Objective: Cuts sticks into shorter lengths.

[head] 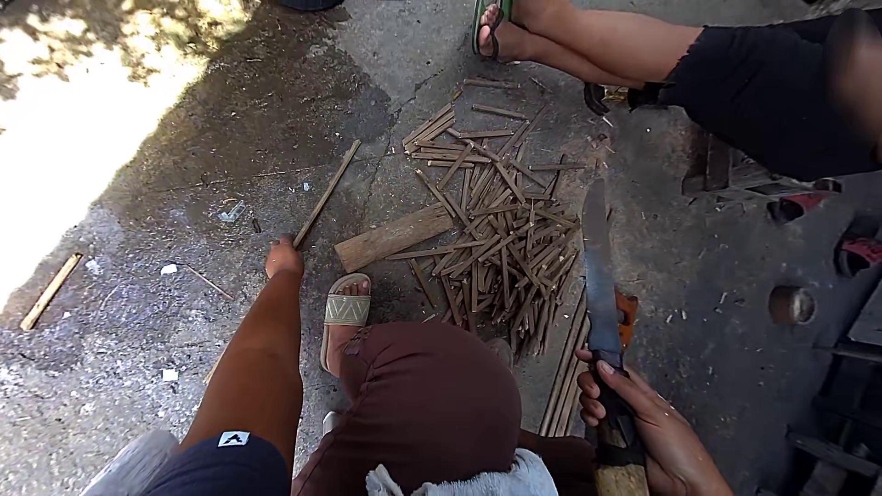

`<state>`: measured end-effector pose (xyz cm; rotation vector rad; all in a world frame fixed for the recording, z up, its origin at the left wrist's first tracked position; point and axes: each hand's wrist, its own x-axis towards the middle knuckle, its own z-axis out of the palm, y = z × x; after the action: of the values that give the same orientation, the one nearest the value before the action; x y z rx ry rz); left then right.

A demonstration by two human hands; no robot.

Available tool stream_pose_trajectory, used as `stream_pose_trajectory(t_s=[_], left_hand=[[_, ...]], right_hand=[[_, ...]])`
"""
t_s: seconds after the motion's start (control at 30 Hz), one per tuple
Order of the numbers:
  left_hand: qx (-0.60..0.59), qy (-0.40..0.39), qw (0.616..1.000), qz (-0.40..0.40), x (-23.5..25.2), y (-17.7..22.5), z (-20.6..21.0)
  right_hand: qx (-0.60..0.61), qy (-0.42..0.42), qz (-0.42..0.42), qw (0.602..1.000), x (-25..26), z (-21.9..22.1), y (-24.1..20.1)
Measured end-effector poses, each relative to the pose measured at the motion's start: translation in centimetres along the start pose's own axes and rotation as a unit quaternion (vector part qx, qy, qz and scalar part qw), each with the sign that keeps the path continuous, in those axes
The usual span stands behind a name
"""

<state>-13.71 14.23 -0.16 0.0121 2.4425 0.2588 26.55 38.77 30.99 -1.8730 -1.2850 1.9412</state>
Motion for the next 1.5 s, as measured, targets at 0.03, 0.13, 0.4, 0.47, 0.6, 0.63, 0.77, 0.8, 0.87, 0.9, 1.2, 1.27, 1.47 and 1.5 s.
stream_pose_trajectory(t_s=[0.03, 0.13, 0.4, 0.47, 0.6, 0.63, 0.77, 0.8, 0.87, 0.9, 1.2, 1.27, 1.47, 1.5], left_hand=[[-0.007, -0.001, 1.000, 0.001, -0.3, 0.1, 0.2], [-0.059, -0.001, 0.998, 0.015, -2.2, 0.7, 0.5], [-0.156, -0.009, 0.962, 0.224, -8.7, 8.4, 0.6], [-0.163, -0.018, 0.934, 0.316, -10.3, 11.7, 0.3], [-0.154, -0.045, 0.887, 0.433, -12.9, 16.3, 0.1], [-0.119, -0.052, 0.898, 0.420, -12.5, 16.5, 0.4], [0.031, -0.065, 0.952, 0.297, -8.1, 13.7, 3.3], [0.056, -0.066, 0.961, 0.263, -7.3, 12.6, 3.9], [0.086, -0.070, 0.971, 0.213, -6.2, 10.8, 4.9], [0.094, -0.069, 0.973, 0.199, -5.9, 10.1, 5.3], [0.113, -0.042, 0.977, 0.174, -4.2, 8.5, 3.6], [0.117, -0.036, 0.980, 0.158, -3.7, 8.0, 2.8], [0.090, -0.007, 0.991, 0.095, -2.2, 6.6, 0.4], [0.083, -0.008, 0.992, 0.092, -2.3, 6.6, 0.0]], right_hand=[[0.004, 0.002, 0.003, 1.000, -0.2, -0.1, 0.0], [0.026, 0.001, 0.003, 1.000, -0.6, -0.5, -0.1], [0.044, -0.018, -0.015, 0.999, -1.9, -1.5, 0.2], [0.056, -0.026, -0.020, 0.998, -2.2, -1.8, 0.2], [0.081, -0.030, -0.024, 0.996, -2.3, -2.7, 0.3], [0.083, -0.030, -0.027, 0.996, -2.3, -2.9, 0.3], [0.084, -0.028, -0.029, 0.996, -2.0, -3.6, 0.3], [0.085, -0.027, -0.026, 0.996, -1.9, -3.7, 0.4], [0.090, -0.026, -0.015, 0.996, -1.7, -4.0, 0.5], [0.092, -0.027, -0.007, 0.995, -1.5, -4.0, 0.5], [0.097, -0.042, 0.015, 0.994, -0.6, -3.4, -0.2], [0.090, -0.045, 0.013, 0.995, -0.5, -3.2, -0.3], [0.071, -0.046, 0.018, 0.996, -0.6, -2.6, -0.2], [0.072, -0.047, 0.018, 0.996, -0.6, -2.4, -0.3]])
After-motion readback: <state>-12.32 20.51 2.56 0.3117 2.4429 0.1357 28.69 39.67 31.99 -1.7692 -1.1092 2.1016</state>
